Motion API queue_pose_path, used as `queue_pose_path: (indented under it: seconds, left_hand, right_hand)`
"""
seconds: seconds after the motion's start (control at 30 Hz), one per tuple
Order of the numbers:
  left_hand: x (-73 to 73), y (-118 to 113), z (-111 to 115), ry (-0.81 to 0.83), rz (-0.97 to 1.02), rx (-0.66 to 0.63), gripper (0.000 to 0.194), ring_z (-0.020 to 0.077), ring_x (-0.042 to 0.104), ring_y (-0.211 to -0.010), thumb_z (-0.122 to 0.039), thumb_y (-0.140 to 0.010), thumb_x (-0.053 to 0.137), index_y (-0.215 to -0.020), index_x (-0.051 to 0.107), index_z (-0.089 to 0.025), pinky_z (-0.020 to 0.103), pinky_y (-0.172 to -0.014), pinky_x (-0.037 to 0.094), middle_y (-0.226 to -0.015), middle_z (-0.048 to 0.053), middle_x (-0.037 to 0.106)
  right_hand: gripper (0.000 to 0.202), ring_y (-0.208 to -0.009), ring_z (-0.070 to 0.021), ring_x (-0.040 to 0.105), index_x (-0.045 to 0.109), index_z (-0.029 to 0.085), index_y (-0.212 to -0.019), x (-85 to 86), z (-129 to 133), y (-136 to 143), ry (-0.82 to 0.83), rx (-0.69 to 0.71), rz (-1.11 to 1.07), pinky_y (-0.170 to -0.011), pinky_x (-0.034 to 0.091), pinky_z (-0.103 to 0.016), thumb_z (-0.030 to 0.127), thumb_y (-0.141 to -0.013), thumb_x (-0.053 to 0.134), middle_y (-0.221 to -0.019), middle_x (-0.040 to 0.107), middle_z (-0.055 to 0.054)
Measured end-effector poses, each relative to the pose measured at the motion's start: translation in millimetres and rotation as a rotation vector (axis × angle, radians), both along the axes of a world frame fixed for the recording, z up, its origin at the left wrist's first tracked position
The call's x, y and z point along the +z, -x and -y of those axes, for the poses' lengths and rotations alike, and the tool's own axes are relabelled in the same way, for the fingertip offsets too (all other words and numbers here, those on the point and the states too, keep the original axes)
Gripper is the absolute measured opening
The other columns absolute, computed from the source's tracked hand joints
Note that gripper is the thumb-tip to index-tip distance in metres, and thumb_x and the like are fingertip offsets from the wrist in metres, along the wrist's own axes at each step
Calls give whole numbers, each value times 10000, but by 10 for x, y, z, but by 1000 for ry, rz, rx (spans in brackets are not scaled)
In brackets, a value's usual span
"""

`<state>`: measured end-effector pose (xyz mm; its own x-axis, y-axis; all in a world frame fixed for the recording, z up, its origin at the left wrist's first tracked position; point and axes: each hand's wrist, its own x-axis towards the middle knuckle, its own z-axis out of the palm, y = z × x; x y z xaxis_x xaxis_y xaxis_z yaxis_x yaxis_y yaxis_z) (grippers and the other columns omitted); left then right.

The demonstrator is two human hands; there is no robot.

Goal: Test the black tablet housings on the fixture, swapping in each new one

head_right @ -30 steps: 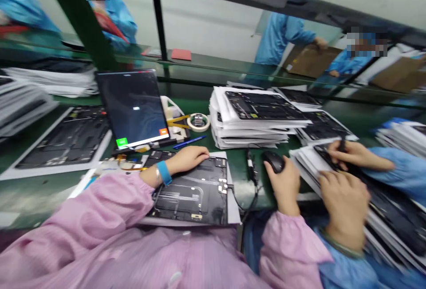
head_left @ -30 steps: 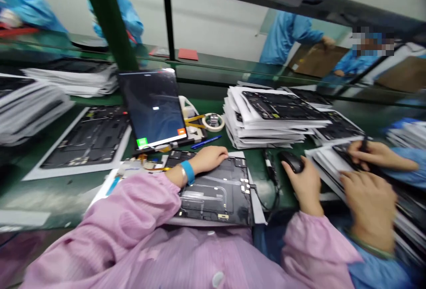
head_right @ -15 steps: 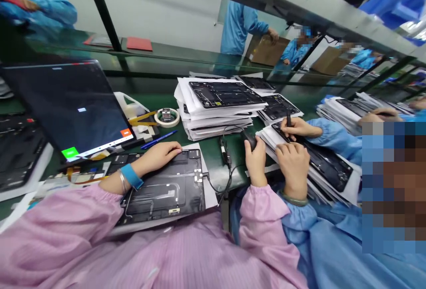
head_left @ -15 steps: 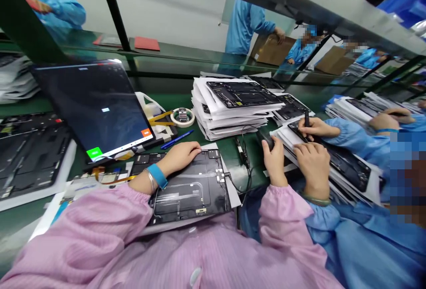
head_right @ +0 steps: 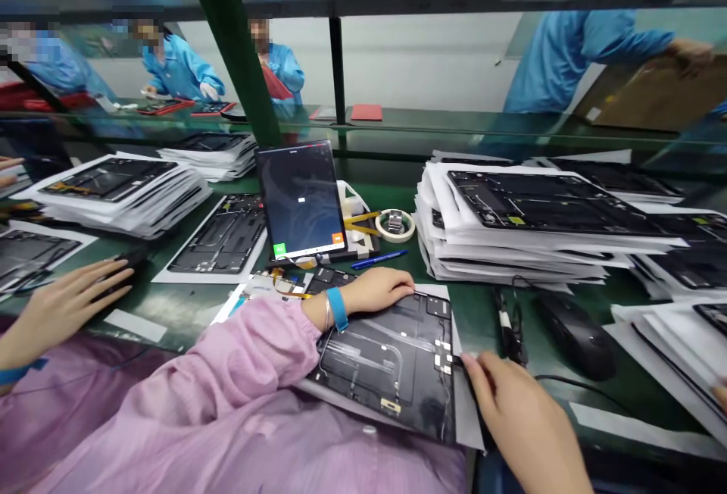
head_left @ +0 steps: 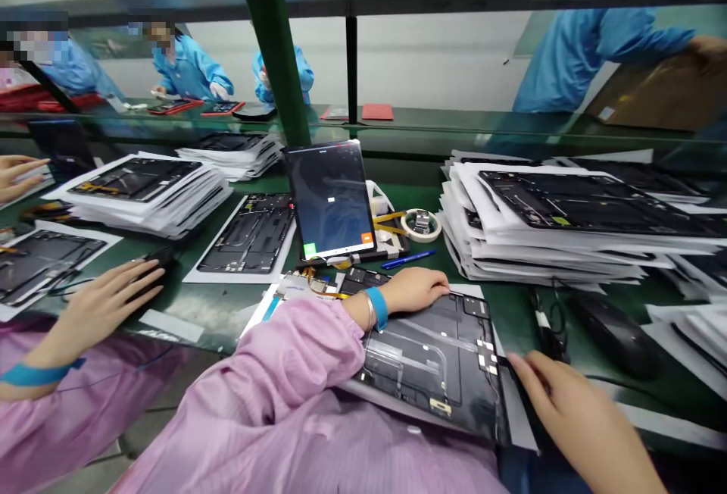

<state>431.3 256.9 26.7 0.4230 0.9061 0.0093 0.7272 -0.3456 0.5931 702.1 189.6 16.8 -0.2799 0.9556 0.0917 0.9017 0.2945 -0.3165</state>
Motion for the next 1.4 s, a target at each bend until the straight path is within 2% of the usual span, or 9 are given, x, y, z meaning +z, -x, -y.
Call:
queue_pose_path:
  seconds: [0.13,0.27,0.37,0.53,0.63,0.77,0.9,1.2,1.4]
  left_hand:
    - [3,9,-1,7,16,2,218,196,630,-966,-276,-946,476,-1016,663,-189,275,-832,462,-1063,35,705]
    - [-37,37,22,3,85,-10,208,196,626,-961,-251,-937,478,-993,662,-171,277,-851,453,-1048,49,703]
    - [-103,67,-8,6,132,-19,218,199,625,-934,-274,-936,464,-964,654,-170,290,-838,452,-1018,51,700]
    - [-122,78,-36,59,93,-30,233,207,619,-897,-313,-931,446,-933,639,-183,304,-783,451,-985,46,692]
    - [-100,71,-15,59,82,-19,237,208,615,-893,-321,-927,441,-931,635,-185,303,-770,449,-987,48,689]
    - [-106,74,-6,46,84,-15,243,209,614,-893,-339,-924,442,-946,632,-189,307,-777,447,-994,47,687]
    - [-116,78,-11,44,78,-26,251,209,614,-885,-343,-923,435,-941,634,-190,309,-770,447,-986,45,688]
    - [-102,70,0,40,79,-19,250,211,619,-884,-344,-922,438,-948,636,-194,312,-770,445,-981,40,691]
    - [-107,67,-6,41,79,-14,245,211,616,-877,-340,-923,438,-941,636,-196,310,-760,442,-975,42,691]
  right_hand:
    - [436,-615,-253,568,445,259,-646,-71,-53,183,15,56,17,-588,407,-361,563,-909,276,-603,541,-41]
    - [378,-719,-207,591,498,236,-740,64,-77,259,278,155,-162,-684,420,-323,495,-947,317,-750,620,-30]
    - [420,-705,-182,568,530,219,-681,135,-135,197,411,170,-267,-678,410,-298,499,-944,360,-724,619,-20]
    - [432,-473,-105,409,585,194,-704,249,-133,-155,307,-191,-689,-458,298,-235,590,-858,509,-528,472,30]
    - [390,-432,-89,382,612,191,-858,319,-42,-172,468,-175,-928,-415,270,-219,578,-839,568,-521,490,41]
    - [320,-541,-91,505,616,173,-829,270,24,46,630,39,-879,-499,405,-224,493,-833,616,-773,654,-37]
    - [325,-463,-91,455,574,177,-1001,143,47,189,599,-43,-814,-412,354,-210,447,-825,608,-662,622,6]
    - [325,-455,-75,385,532,184,-941,64,102,200,562,-62,-858,-413,258,-208,493,-846,567,-638,572,23]
    - [247,-488,-111,451,515,193,-963,76,90,217,528,13,-732,-483,350,-239,427,-909,459,-645,572,20]
